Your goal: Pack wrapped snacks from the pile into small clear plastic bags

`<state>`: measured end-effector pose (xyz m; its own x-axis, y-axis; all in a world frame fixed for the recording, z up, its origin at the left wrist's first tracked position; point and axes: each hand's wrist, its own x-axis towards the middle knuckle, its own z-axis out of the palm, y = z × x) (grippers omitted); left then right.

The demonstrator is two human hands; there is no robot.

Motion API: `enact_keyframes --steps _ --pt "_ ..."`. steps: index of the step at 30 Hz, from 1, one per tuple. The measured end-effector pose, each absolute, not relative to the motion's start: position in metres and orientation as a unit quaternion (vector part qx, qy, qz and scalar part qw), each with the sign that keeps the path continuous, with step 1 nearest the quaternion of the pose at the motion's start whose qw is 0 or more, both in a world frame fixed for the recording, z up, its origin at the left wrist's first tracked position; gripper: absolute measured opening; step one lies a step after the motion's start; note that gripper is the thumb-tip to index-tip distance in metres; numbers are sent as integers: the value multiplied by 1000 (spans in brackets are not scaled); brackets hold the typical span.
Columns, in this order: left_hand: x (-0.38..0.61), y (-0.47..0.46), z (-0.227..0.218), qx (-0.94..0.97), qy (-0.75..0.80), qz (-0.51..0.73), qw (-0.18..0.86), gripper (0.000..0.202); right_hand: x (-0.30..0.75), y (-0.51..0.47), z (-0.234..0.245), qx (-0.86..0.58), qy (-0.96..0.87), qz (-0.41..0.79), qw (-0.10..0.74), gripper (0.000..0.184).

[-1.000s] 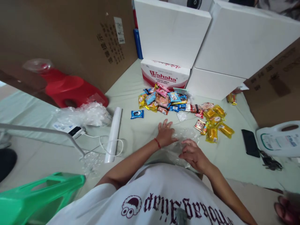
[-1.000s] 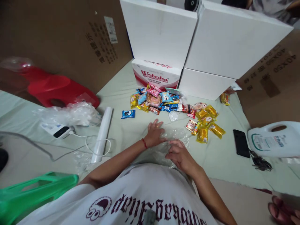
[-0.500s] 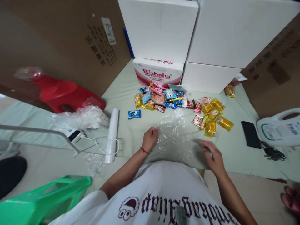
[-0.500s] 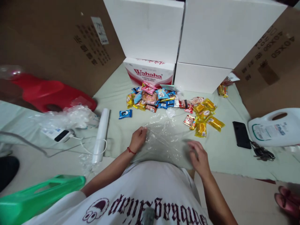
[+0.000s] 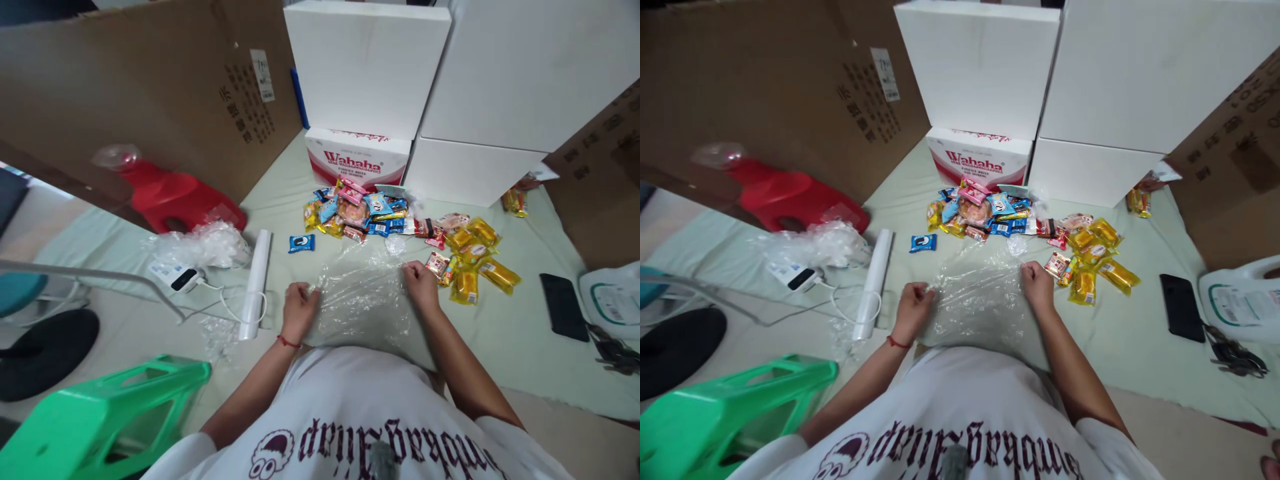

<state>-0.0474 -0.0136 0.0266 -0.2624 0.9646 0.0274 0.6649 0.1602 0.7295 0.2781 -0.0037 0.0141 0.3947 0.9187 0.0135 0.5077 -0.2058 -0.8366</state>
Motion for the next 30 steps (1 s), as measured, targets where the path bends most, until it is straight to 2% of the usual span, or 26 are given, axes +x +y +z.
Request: enact_keyframes --steps 2,4,8,13,17,19,22,24,26,28,30 --pt "-49 -23 44 620 694 352 104 29 278 -5 16 -732 -510 241 381 38" --pt "-36 -24 62 713 600 359 53 23 276 -5 16 -732 -526 231 367 38" --pt "9 5 66 876 412 221 118 31 281 -13 16 -740 -544 215 332 37" --pt "38 39 16 882 452 81 105 49 319 -53 25 -780 -541 96 299 37" --pt "36 34 -1 879 463 69 86 54 350 -75 29 -864 -421 -42 273 56" --pt "36 29 1 876 470 69 86 55 364 -75 30 -900 -383 -8 207 64" --pt "36 24 6 867 484 75 95 54 383 -72 37 -920 -360 77 137 52" --pt "37 20 8 859 495 82 105 54 390 -71 47 -919 -354 55 163 49" --pt "36 19 8 851 501 91 124 54 382 -68 60 -889 -394 19 234 54" --pt "34 21 8 840 509 102 156 55 354 -62 74 -809 -506 28 297 57" --pt "29 26 8 820 521 120 205 56 310 -52 83 -701 -644 70 297 53"
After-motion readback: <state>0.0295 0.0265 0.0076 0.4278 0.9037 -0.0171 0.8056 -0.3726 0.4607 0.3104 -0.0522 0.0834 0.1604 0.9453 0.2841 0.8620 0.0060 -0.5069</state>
